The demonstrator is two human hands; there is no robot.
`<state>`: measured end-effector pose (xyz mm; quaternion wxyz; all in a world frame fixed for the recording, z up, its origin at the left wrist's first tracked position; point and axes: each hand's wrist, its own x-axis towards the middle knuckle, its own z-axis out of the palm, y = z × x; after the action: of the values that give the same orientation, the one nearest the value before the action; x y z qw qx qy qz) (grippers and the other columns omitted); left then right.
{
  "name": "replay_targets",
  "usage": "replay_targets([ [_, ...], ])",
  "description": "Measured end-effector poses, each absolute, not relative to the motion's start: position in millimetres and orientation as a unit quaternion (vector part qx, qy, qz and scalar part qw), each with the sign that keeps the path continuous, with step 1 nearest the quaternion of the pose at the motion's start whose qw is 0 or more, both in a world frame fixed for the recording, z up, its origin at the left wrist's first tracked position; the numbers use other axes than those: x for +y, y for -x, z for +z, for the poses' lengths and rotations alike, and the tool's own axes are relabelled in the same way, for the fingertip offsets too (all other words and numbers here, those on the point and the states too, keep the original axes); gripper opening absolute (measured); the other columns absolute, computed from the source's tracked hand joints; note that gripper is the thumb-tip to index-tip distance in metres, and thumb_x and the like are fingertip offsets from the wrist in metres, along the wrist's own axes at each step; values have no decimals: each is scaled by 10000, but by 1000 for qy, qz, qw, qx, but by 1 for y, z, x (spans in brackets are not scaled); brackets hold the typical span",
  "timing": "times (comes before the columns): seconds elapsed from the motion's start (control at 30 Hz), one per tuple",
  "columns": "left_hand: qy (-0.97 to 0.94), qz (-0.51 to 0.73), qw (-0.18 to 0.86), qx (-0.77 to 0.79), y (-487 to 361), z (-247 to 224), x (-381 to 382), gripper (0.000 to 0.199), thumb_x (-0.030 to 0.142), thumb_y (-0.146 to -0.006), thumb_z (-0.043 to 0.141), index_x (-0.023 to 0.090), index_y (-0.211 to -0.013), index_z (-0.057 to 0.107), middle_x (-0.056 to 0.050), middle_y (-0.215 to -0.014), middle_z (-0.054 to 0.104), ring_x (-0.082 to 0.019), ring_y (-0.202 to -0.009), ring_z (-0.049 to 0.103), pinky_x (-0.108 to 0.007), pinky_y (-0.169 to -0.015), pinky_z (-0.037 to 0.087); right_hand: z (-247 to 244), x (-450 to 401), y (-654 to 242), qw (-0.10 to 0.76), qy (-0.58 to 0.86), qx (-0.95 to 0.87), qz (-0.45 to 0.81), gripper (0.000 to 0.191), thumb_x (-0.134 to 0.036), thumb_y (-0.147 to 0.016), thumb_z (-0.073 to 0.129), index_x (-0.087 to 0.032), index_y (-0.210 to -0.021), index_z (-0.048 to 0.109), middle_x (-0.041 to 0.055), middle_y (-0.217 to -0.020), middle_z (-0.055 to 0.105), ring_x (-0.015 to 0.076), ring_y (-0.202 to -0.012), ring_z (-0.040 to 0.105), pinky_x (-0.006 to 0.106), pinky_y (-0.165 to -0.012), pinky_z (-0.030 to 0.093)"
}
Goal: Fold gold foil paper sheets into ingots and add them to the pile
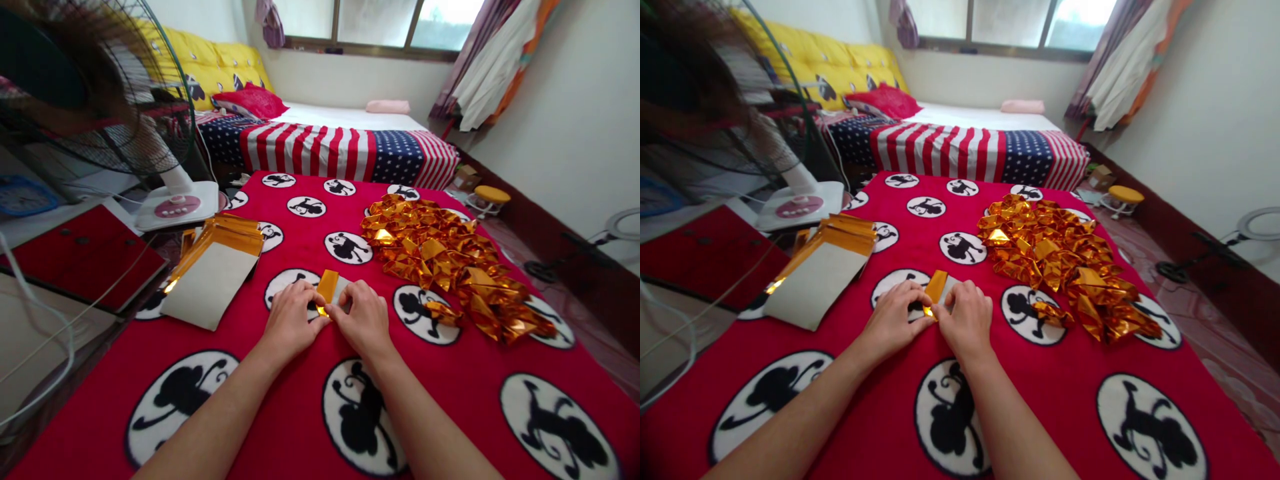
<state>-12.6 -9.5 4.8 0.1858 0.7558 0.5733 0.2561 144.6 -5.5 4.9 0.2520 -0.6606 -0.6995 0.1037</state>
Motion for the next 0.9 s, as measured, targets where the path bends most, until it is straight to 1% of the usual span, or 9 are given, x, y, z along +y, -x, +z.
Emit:
replay_targets([
  [0.2, -754, 257, 186, 575, 12, 5, -10, 174, 268, -720, 752, 239, -869, 667, -29, -1048, 631, -244, -1052, 581, -406, -931, 441, 5, -4, -147, 267, 656, -695, 122, 101, -188, -817, 619, -208, -763, 536, -13, -817, 593, 165, -788, 538, 294, -681, 261],
  [0.27, -753, 254, 187, 578, 12, 5, -10, 165, 272, -726, 747, 238, -866, 667, -29, -1046, 632, -244, -1040, 583, -408, -925, 441, 4, -5, -150, 273, 648, -697, 139, 105, -222, -805, 640, -209, -788, 538, -16, -818, 594, 165, -779, 535, 289, -682, 271],
  [0.37, -753, 255, 187, 576, 13, 5, -10, 166, 290, -739, 739, 231, -875, 664, -35, -1045, 634, -242, -1031, 585, -408, -924, 438, 2, -5, -154, 278, 635, -704, 155, 193, -278, -750, 706, -214, -836, 546, -18, -834, 594, 174, -787, 533, 284, -687, 287],
  [0.43, -753, 258, 188, 575, 13, 5, -10, 171, 293, -738, 741, 233, -877, 663, -33, -1045, 635, -241, -1039, 583, -408, -928, 434, 1, -5, -157, 280, 628, -708, 163, 160, -225, -755, 683, -213, -831, 543, -16, -839, 597, 170, -784, 533, 282, -687, 292],
  [0.5, -752, 258, 189, 576, 12, 5, -10, 172, 281, -729, 747, 238, -872, 664, -28, -1046, 635, -241, -1051, 581, -409, -931, 431, 1, -4, -158, 286, 623, -707, 173, 101, -149, -782, 613, -210, -800, 534, -13, -839, 603, 161, -777, 536, 279, -682, 296],
  [0.57, -751, 257, 186, 578, 12, 4, -10, 174, 272, -720, 752, 241, -868, 666, -27, -1054, 635, -244, -1060, 579, -411, -933, 430, 1, -4, -158, 293, 618, -706, 182, 95, -130, -803, 567, -210, -773, 526, -9, -835, 607, 158, -775, 540, 278, -678, 301],
  [0.63, -752, 256, 185, 578, 13, 4, -10, 169, 276, -725, 748, 240, -868, 667, -28, -1057, 634, -245, -1055, 579, -411, -932, 432, 2, -5, -158, 293, 619, -706, 179, 71, -192, -807, 595, -214, -783, 531, -8, -828, 604, 166, -776, 540, 280, -676, 306],
  [0.73, -755, 256, 188, 573, 13, 4, -10, 158, 294, -743, 736, 233, -871, 665, -30, -1054, 632, -239, -1038, 582, -408, -931, 433, 2, -6, -157, 281, 624, -713, 155, 168, -279, -758, 678, -217, -837, 544, -9, -838, 597, 177, -779, 534, 285, -683, 305],
  [0.9, -755, 259, 188, 573, 14, 3, -10, 173, 271, -724, 750, 238, -870, 662, -27, -1050, 636, -241, -1044, 582, -413, -933, 428, 1, -5, -157, 277, 624, -714, 155, 74, -177, -810, 590, -211, -792, 527, -13, -835, 601, 158, -768, 534, 284, -684, 290],
])
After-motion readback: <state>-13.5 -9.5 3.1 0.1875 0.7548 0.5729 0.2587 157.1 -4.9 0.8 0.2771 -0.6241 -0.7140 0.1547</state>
